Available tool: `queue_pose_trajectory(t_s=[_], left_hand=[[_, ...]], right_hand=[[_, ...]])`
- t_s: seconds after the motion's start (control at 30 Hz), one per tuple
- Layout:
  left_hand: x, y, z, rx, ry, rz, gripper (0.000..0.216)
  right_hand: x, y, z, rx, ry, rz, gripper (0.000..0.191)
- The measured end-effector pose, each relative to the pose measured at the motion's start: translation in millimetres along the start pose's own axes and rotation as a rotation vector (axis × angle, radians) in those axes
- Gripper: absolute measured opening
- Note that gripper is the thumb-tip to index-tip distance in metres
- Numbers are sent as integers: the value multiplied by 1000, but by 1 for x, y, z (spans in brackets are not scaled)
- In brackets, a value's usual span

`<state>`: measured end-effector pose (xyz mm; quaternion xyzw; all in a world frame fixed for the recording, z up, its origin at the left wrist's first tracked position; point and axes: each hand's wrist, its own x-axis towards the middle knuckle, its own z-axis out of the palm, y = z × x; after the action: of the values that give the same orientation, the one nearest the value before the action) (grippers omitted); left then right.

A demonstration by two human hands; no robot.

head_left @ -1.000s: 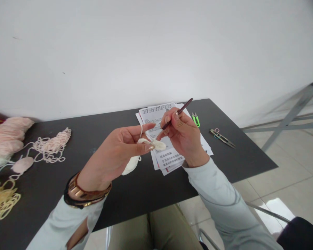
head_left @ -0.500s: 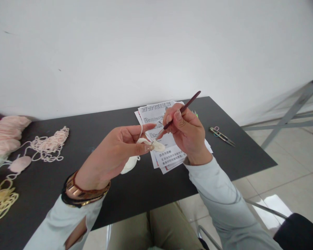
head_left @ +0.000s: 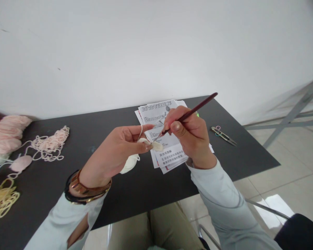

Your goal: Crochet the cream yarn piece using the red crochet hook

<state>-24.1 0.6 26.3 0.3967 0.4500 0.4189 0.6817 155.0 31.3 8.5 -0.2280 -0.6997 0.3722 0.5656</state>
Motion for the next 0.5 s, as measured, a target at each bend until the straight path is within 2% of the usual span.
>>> queue_pose_trajectory(t_s=[0.2, 0.33, 0.5], left_hand=[[8, -5, -1, 20, 71, 25, 52], [14, -12, -3, 69, 179, 96, 61], [18, -18, -5, 150, 272, 205, 53]], right_hand=[[-2, -2, 1, -267, -117, -236, 13], [-5, -1, 6, -446, -171, -392, 8], [-9, 4, 12, -643, -209, -528, 12]])
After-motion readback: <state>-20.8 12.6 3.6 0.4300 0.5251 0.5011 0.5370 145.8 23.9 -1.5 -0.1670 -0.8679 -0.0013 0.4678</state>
